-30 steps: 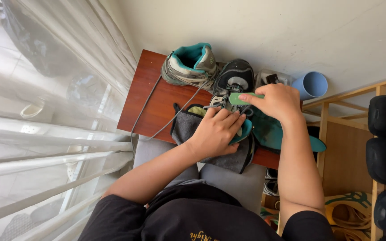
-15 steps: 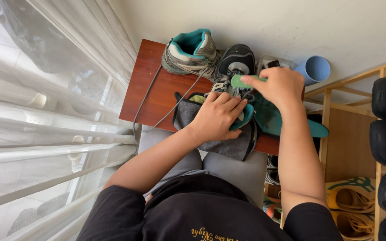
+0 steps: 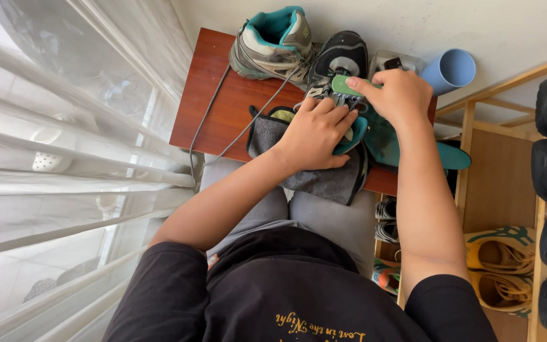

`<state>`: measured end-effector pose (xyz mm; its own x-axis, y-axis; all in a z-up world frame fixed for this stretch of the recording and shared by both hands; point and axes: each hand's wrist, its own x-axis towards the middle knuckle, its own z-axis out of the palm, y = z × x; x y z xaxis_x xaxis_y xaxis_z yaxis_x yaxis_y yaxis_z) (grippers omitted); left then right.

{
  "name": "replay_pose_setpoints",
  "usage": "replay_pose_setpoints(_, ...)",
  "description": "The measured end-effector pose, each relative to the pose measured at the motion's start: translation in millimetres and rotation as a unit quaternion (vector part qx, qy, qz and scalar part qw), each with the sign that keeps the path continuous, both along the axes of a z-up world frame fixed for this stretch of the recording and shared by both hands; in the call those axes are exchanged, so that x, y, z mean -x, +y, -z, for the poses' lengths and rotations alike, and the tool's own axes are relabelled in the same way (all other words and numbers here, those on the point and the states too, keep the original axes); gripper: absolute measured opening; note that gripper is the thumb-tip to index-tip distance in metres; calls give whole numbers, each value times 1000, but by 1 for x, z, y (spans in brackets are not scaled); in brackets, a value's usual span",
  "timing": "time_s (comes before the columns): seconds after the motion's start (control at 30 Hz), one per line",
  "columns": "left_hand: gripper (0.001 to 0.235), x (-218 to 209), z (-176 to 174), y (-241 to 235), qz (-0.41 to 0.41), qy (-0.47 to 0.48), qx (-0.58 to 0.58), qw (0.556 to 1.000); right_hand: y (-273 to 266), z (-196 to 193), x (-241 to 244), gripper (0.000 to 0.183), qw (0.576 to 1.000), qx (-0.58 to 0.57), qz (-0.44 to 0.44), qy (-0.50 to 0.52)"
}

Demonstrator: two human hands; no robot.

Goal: The person scrubs a pair of hiking shoes with a green brush, focusing on the laces, tongue, and upper fabric. They rotate the shoe to clean different sections and occasionally dip the brush into a container of cleaning solution.

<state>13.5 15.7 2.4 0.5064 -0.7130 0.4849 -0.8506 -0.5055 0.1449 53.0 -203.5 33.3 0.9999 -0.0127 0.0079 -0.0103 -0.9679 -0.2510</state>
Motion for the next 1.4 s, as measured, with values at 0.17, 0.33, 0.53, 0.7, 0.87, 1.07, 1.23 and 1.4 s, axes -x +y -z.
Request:
replay_pose_setpoints(0.17, 89, -1, 5, -3, -35, -62, -43, 997, 21, -25, 6, 77, 996, 35, 30, 76)
replay_pose_setpoints(0.33, 88, -1, 6, -4, -36, -67, -43, 996, 20, -25, 10, 76, 997, 33, 35, 66)
replay_pose_setpoints(0.53, 89, -1, 7, -6, -35, -67, -42, 996, 16, -27, 13, 76, 997, 30, 28, 60)
replay_pose_setpoints(0.7, 77, 0, 0, -4, 3, -4, -10, 1000, -5, -3, 4, 67, 1000, -25, 10, 6)
replay_pose_setpoints(0.87, 77, -2, 0, -4, 4, 0, -6, 1000, -8, 6, 0, 67, 999, -33, 9, -2)
replay_pose_setpoints(1.07, 78, -4, 1, -3, 9, 3, -4, 1000, -5, 0, -2, 66, 999, -37, 7, 3)
replay_pose_setpoints(1.23, 80, -3, 1, -2, 7, 3, -4, 1000, -4, 0, -3, 63, 999, -39, 13, 10)
replay_pose_setpoints(1.4, 80, -3, 2, -3, 0, -1, -5, 1000, -5, 1, -3, 64, 999, -41, 17, 20)
